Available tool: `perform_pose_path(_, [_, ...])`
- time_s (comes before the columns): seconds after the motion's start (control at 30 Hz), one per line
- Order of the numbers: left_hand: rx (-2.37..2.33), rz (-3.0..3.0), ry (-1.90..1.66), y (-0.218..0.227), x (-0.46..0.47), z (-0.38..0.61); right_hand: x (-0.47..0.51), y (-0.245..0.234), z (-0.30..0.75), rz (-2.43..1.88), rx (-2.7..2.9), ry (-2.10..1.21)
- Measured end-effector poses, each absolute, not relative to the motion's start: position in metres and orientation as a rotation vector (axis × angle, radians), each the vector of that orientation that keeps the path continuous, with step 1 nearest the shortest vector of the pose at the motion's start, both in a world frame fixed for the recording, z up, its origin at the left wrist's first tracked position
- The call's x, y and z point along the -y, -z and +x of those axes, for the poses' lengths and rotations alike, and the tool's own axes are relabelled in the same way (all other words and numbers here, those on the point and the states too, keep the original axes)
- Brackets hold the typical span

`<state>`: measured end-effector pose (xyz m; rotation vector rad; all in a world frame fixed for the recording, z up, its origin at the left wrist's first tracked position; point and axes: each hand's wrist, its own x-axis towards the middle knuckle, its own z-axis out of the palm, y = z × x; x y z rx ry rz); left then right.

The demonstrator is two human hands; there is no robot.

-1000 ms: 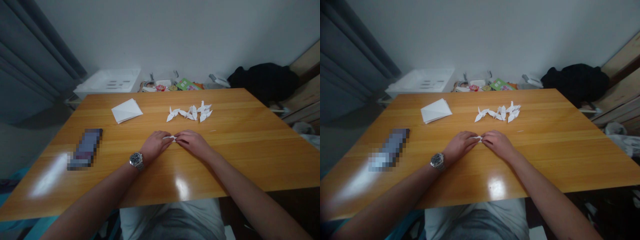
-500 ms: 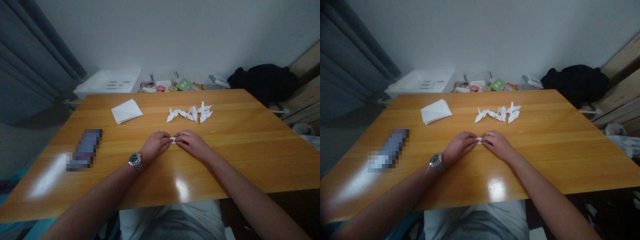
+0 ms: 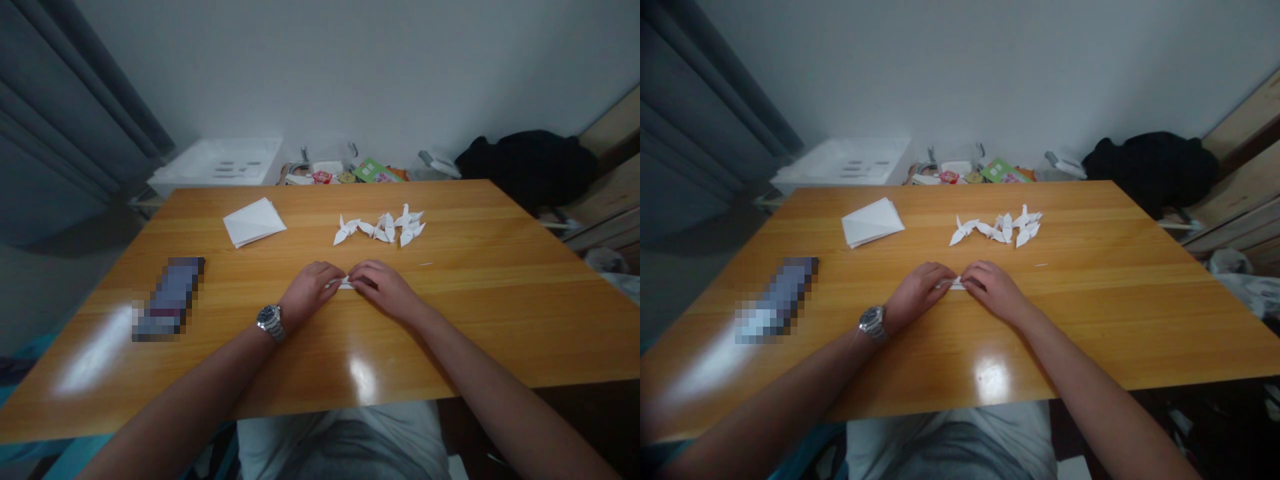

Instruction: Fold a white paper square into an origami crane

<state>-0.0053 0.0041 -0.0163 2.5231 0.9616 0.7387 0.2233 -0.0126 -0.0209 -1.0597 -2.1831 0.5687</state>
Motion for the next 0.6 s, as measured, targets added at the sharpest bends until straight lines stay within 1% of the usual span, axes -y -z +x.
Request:
perform_pose_path(0.13, [-0.954,2.513,-0.726,0.015,-0.004,-0.005,0.014,0.017,0.222,-1.099,2.142,-0.596])
perform_pose_path(0.43, [-0.899,2.591,-0.724,0.021,-0.006,-0.005,0.01,0.029,0.224,-1.007,2.206,-0.541])
perform_pose_path(0.6, [-0.905,2.566,-0.693,0.019,-0.006,-0.004,0.012,0.025,0.223,-1.028,2.207,-0.553])
